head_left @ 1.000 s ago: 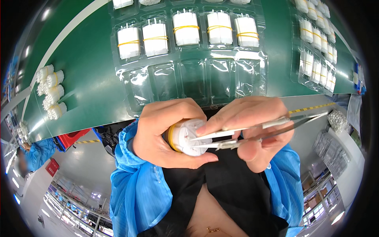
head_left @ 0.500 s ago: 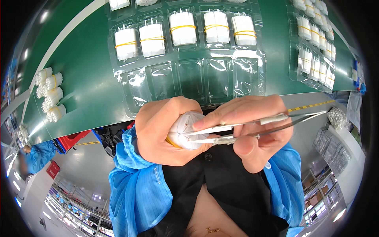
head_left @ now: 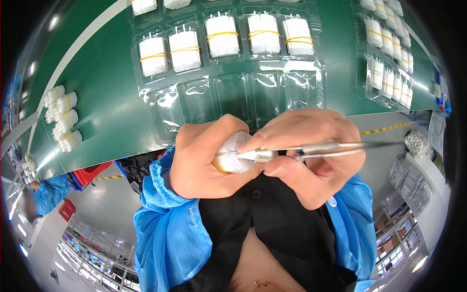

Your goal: The person inserts components into plastic parts using tweezers, then places the assembled parts into compartments in a plastic tray.

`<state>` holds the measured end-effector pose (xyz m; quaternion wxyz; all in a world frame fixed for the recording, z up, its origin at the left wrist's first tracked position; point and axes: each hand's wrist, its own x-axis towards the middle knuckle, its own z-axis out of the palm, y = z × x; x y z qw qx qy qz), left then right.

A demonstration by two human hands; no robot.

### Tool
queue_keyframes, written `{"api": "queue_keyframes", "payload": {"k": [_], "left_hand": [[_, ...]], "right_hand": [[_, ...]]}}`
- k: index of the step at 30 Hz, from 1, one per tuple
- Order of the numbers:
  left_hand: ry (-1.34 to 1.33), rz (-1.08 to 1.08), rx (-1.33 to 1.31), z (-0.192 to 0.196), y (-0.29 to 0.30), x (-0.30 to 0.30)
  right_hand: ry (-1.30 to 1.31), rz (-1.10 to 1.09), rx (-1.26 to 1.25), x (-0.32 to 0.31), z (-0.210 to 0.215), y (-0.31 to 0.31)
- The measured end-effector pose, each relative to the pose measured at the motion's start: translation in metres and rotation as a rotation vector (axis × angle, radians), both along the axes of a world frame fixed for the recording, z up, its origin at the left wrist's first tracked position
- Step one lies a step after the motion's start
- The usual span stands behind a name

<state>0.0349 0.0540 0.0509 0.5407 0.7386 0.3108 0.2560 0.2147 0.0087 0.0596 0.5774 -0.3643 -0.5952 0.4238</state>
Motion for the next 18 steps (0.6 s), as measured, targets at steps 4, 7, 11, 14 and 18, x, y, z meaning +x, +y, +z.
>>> {"api": "queue_keyframes", "payload": {"k": [4, 7, 11, 14, 18], "left_hand": [[0.074, -0.064, 0.037, -0.002, -0.001, 0.0], [0.012, -0.087, 0.052, 0.001, 0.003, -0.001], [-0.38, -0.084, 0.009, -0.012, 0.0, -0.001], [-0.431, -0.11, -0.106, -0.004, 0.001, -0.002], [-0.348, -0.109, -0.272, 0.002, -0.002, -0.002]], "right_hand": [[-0.022, 0.083, -0.057, 0.004, -0.004, 0.002], [0.068, 0.091, -0.097, 0.004, -0.008, -0.004], [0.356, 0.254, 0.083, 0.001, -0.025, -0.003], [0.359, 0.24, 0.052, 0.0, -0.022, -0.003], [0.286, 0.309, -0.085, 0.007, -0.019, -0.009]]}}
